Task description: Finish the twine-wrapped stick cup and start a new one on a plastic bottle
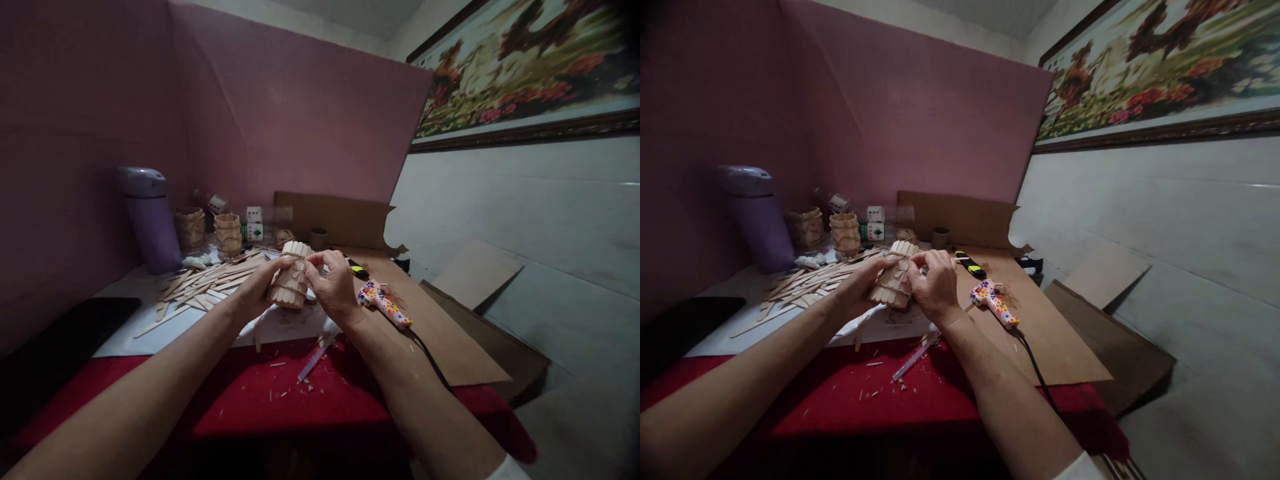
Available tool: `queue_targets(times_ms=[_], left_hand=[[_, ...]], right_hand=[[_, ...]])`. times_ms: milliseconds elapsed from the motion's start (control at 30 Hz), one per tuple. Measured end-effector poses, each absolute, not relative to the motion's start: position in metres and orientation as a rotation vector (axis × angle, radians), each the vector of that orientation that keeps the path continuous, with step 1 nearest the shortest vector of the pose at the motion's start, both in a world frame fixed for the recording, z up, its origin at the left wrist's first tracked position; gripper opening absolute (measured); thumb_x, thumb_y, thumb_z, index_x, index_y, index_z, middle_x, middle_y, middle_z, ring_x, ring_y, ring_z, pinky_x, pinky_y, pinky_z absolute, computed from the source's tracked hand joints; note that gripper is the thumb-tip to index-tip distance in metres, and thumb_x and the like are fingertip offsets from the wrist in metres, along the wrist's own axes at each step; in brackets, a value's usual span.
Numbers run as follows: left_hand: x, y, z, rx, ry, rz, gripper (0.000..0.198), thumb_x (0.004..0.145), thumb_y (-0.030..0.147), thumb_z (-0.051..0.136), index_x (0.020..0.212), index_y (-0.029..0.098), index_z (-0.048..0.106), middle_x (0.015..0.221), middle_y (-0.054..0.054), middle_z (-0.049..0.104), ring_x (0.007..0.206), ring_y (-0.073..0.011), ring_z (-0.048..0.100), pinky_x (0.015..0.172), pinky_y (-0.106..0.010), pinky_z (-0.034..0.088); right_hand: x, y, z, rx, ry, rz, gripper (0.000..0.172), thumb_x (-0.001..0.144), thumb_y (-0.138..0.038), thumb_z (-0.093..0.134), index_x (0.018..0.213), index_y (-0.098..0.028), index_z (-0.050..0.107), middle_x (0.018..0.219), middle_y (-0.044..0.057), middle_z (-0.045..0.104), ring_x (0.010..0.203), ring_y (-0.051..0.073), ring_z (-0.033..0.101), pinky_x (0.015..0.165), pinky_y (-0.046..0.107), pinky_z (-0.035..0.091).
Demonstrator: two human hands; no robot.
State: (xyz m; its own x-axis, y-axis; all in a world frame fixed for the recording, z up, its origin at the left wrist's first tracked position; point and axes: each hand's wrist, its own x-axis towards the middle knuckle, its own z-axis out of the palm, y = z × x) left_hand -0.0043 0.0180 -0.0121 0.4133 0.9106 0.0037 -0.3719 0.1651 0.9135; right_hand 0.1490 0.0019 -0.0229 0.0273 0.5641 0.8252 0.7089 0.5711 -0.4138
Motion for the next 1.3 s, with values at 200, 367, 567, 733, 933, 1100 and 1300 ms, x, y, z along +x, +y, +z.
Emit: queue_targets(times_ms=[200,367,567,733,933,1100,1300], left_hand=[[-0.002,0.02,-0.017,1.198,0.624,1.134,0.037,0.067,0.037,0.076,0.095,0.014,0.067,0.085,-0.003,0.067,0.079,-0.018,0.06,0.066,-0.027,0.049],[0.001,0.018,-0.016,1.288,0.676,1.226,0.04,0.066,0.035,0.076,0.096,0.014,0.063,0.086,-0.001,0.064,0.08,-0.0166,0.057,0.066,-0.026,0.046],[0.002,0.015,-0.016,1.243,0.688,1.214,0.037,0.063,0.035,0.077,0.09,0.015,0.063,0.081,0.0,0.063,0.075,-0.016,0.055,0.063,-0.026,0.046],[0.002,0.013,-0.014,1.079,0.629,1.054,0.032,0.063,0.034,0.075,0.086,0.013,0.066,0.074,-0.003,0.065,0.069,-0.0184,0.061,0.06,-0.027,0.049],[0.001,0.01,-0.009,0.935,0.613,0.992,0.019,0.072,0.025,0.066,0.085,0.011,0.069,0.07,-0.007,0.07,0.059,-0.0176,0.063,0.054,-0.026,0.049],[-0.004,0.014,-0.007,0.823,0.6,0.97,0.019,0.081,0.026,0.059,0.088,0.011,0.067,0.071,-0.008,0.07,0.056,-0.0176,0.063,0.053,-0.028,0.052],[-0.007,0.016,-0.006,0.823,0.569,0.966,0.019,0.085,0.026,0.055,0.091,0.011,0.065,0.072,-0.009,0.07,0.057,-0.0171,0.063,0.056,-0.028,0.054]], right_hand=[[0.149,0.0,-0.024,-1.103,-1.655,-0.299,0.009,0.087,-0.022,0.064,0.078,-0.021,0.066,0.082,0.004,0.072,0.087,0.023,0.061,0.084,0.038,0.041],[0.149,0.003,-0.027,-1.115,-1.619,-0.377,0.011,0.086,-0.018,0.061,0.075,-0.022,0.063,0.078,0.003,0.069,0.083,0.022,0.059,0.08,0.036,0.04],[0.148,0.005,-0.029,-1.117,-1.633,-0.389,0.011,0.083,-0.016,0.058,0.075,-0.022,0.06,0.078,0.004,0.068,0.081,0.023,0.057,0.078,0.036,0.039],[0.148,0.005,-0.029,-1.071,-1.643,-0.319,0.011,0.084,-0.017,0.055,0.074,-0.022,0.057,0.077,0.004,0.066,0.08,0.023,0.057,0.078,0.036,0.039],[0.148,0.005,-0.026,-1.022,-1.627,-0.107,0.011,0.083,-0.024,0.055,0.072,-0.023,0.054,0.076,0.004,0.064,0.079,0.023,0.055,0.077,0.037,0.04],[0.146,-0.001,-0.024,-0.945,-1.563,0.134,0.011,0.086,-0.031,0.054,0.079,-0.022,0.056,0.081,0.003,0.062,0.083,0.021,0.056,0.078,0.036,0.044],[0.146,-0.002,-0.024,-0.886,-1.425,0.28,0.022,0.09,-0.043,0.054,0.082,-0.022,0.057,0.082,0.002,0.06,0.081,0.019,0.056,0.075,0.034,0.044]])
